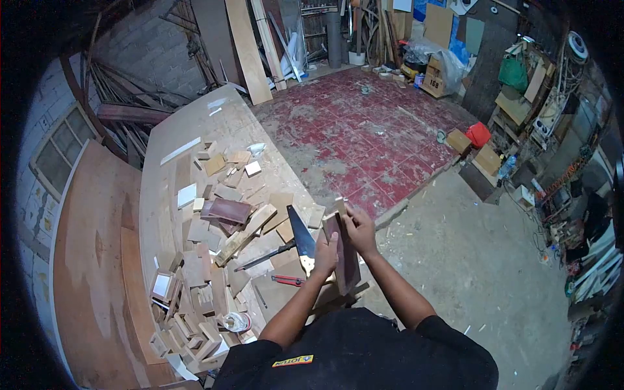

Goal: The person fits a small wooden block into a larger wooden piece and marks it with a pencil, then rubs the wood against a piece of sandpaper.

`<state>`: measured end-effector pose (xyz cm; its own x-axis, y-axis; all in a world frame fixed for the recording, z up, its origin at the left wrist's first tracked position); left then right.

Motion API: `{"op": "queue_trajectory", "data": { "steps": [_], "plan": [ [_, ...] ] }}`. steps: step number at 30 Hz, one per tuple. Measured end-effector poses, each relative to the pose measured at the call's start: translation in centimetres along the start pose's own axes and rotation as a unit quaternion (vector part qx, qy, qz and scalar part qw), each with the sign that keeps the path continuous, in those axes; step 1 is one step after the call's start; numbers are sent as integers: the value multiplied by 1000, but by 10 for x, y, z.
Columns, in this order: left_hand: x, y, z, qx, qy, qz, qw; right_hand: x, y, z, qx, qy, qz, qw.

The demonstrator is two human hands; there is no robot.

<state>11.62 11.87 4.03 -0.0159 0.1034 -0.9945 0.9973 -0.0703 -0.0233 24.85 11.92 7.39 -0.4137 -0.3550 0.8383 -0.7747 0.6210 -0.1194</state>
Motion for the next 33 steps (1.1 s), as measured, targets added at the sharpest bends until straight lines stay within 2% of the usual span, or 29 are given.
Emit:
{"op": "queue_trajectory", "data": {
  "steps": [2,4,6,7,10,14,21,23,24,26,28,30,31,32,33],
  "plan": [
    [16,4,-1,-12,35,-19,999,-4,-1,-9,-25,-14,10,1000],
    [0,0,-2,-27,65,-25,997,-4,-2,-9,-50,-28,18,998],
    [0,-5,-8,-52,2,-4,999,-1,-5,-1,6,-65,134,989],
    [-5,-7,-10,-57,44,5,997,2,-5,2,50,-34,144,988],
    [-20,-7,-9,-73,19,8,997,-3,4,15,68,17,108,992],
    [-23,-8,-11,-75,19,4,997,2,9,23,26,-60,86,994],
    [-7,-9,-18,-82,30,6,996,3,13,29,63,-57,95,992],
    [9,-15,-27,-119,32,30,992,2,12,34,75,-50,78,993],
    [7,-19,-29,-120,32,30,992,-2,11,40,75,-49,78,993],
    [2,-27,-39,-189,28,102,976,-9,8,51,110,-51,96,988],
    [-8,-31,-38,-215,39,134,966,-11,8,52,123,-51,91,987],
    [5,-33,-37,-108,-66,-92,988,-10,10,45,93,-38,66,993],
    [-20,-21,-23,-82,16,-45,996,-9,11,37,72,-7,58,996],
    [10,-19,-27,-43,67,-82,993,-7,12,29,73,-7,57,996],
    [10,-16,-24,-25,30,-9,999,-5,11,21,50,0,32,998]
  ]
}}
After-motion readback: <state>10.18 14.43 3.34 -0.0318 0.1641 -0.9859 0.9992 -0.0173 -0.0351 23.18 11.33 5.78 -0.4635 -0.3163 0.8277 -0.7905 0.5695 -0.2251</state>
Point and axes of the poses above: each hand's wrist, its own z-axis away from the middle knuckle, its own y-axis out of the palm, x = y × z, the point moved 2 cm from there along -z, towards the middle knuckle, and after that the axes turned 7 degrees about -x, right-handed, at the moved point
